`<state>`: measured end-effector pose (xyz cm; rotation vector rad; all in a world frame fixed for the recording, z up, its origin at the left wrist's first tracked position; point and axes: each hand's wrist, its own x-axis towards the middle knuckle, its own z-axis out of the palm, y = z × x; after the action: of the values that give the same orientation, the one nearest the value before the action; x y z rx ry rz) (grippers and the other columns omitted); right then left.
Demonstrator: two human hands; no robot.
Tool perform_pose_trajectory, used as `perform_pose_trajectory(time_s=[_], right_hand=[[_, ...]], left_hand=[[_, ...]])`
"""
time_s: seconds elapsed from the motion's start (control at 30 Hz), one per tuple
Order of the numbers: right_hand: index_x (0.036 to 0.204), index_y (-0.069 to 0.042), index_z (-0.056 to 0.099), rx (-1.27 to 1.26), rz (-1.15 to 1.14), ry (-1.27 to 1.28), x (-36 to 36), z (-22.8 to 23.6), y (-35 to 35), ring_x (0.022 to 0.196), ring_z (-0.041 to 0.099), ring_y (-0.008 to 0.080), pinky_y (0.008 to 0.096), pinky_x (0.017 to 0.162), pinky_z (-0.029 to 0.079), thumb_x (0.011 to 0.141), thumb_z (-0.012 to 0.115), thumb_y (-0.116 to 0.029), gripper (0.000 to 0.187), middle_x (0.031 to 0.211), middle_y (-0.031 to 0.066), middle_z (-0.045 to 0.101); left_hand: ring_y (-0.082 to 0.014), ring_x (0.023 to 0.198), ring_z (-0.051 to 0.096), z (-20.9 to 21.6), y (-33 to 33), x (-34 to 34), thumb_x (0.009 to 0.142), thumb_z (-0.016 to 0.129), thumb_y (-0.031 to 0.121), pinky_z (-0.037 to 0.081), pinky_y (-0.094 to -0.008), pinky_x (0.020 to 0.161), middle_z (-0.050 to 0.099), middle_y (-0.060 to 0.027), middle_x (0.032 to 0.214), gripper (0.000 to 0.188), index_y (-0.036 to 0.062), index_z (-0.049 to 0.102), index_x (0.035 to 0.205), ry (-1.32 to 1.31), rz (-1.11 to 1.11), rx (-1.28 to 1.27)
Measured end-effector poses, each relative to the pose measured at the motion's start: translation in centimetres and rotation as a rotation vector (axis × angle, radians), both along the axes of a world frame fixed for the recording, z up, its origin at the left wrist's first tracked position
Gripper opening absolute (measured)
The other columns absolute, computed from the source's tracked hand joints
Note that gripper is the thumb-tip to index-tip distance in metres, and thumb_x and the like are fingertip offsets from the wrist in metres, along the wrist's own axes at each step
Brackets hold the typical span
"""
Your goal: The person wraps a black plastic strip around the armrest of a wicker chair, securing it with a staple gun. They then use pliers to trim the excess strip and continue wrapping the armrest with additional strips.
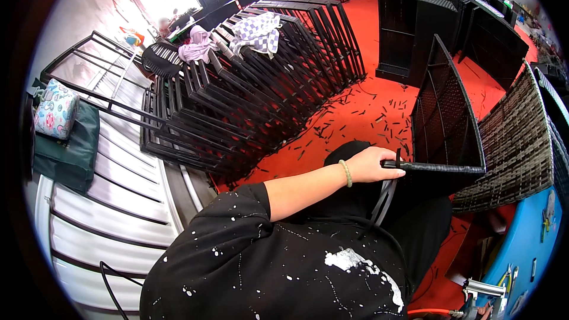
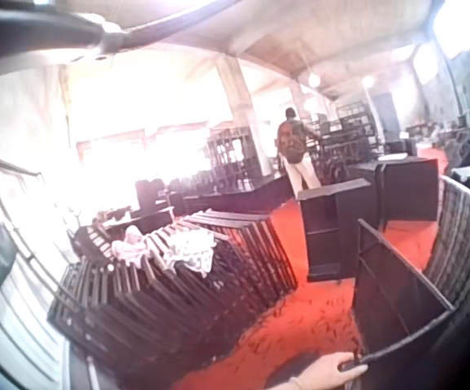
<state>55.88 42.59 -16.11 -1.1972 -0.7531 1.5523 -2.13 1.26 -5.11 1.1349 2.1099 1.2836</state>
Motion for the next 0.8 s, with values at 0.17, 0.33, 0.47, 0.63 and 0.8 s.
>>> perform_pose_trajectory(time_s=[0.17, 0.33, 0.47, 0.63, 0.8], right_hand=[[0.111, -0.007, 0.067, 0.081, -0.236, -0.139, 3.2, -3.1, 2.9, 0.095, 0.064, 0.0244, 0.0447, 0.086, 0.054, 0.09, 0.072, -0.024, 0.028, 0.104, 0.0077, 0.067], [0.127, -0.006, 0.06, -0.074, -0.159, 0.045, 6.4, -3.5, 8.0, 0.106, 0.064, 0.0258, 0.0437, 0.093, 0.053, 0.093, 0.069, -0.032, 0.044, 0.12, 0.0101, 0.065], [0.14, -0.005, 0.055, -0.229, -0.025, 0.202, 8.5, -4.9, 13.0, 0.114, 0.064, 0.0269, 0.0429, 0.098, 0.053, 0.095, 0.067, -0.039, 0.057, 0.133, 0.012, 0.063], [0.127, -0.007, 0.062, -0.163, -0.116, -0.081, 10.0, -6.0, 12.1, 0.102, 0.068, 0.0257, 0.0417, 0.087, 0.058, 0.089, 0.073, -0.047, 0.056, 0.12, 0.0076, 0.069], [0.103, -0.006, 0.073, -0.072, -0.022, -1.068, 16.2, -3.9, 11.1, 0.085, 0.071, 0.0284, 0.0431, 0.075, 0.053, 0.09, 0.07, -0.052, 0.048, 0.075, 0.0091, 0.071]], left_hand=[[-0.0291, 0.096, 0.067, -1.3, 0.0, 0.4, 0.09, 0.072, 0.038, 0.052, -0.0373, 0.088, 0.072, -0.0118, 0.098, 0.037, 0.0078, 0.071, 0.111, 0.143, 0.024, 0.058], [-0.0304, 0.098, 0.068, -0.7, 0.4, 1.3, 0.09, 0.071, 0.038, 0.052, -0.0371, 0.089, 0.072, -0.0125, 0.102, 0.039, 0.0062, 0.069, 0.113, 0.188, 0.078, 0.06], [-0.0226, 0.099, 0.07, -0.8, -0.2, 1.7, 0.087, 0.077, 0.035, 0.054, -0.0334, 0.088, 0.072, -0.0126, 0.106, 0.043, 0.0021, 0.068, 0.113, 0.241, 0.185, 0.112], [-0.0251, 0.1, 0.071, -0.3, 0.0, 1.9, 0.087, 0.077, 0.033, 0.055, -0.0341, 0.089, 0.072, -0.0134, 0.108, 0.043, 0.0014, 0.067, 0.116, 0.078, 0.172, 0.125], [-0.0094, 0.081, 0.065, -1.6, 1.2, 2.0, 0.089, 0.078, 0.024, 0.053, -0.0252, 0.075, 0.072, -0.0061, 0.097, 0.035, 0.0005, 0.068, 0.113, 0.173, 0.16, 0.229]])
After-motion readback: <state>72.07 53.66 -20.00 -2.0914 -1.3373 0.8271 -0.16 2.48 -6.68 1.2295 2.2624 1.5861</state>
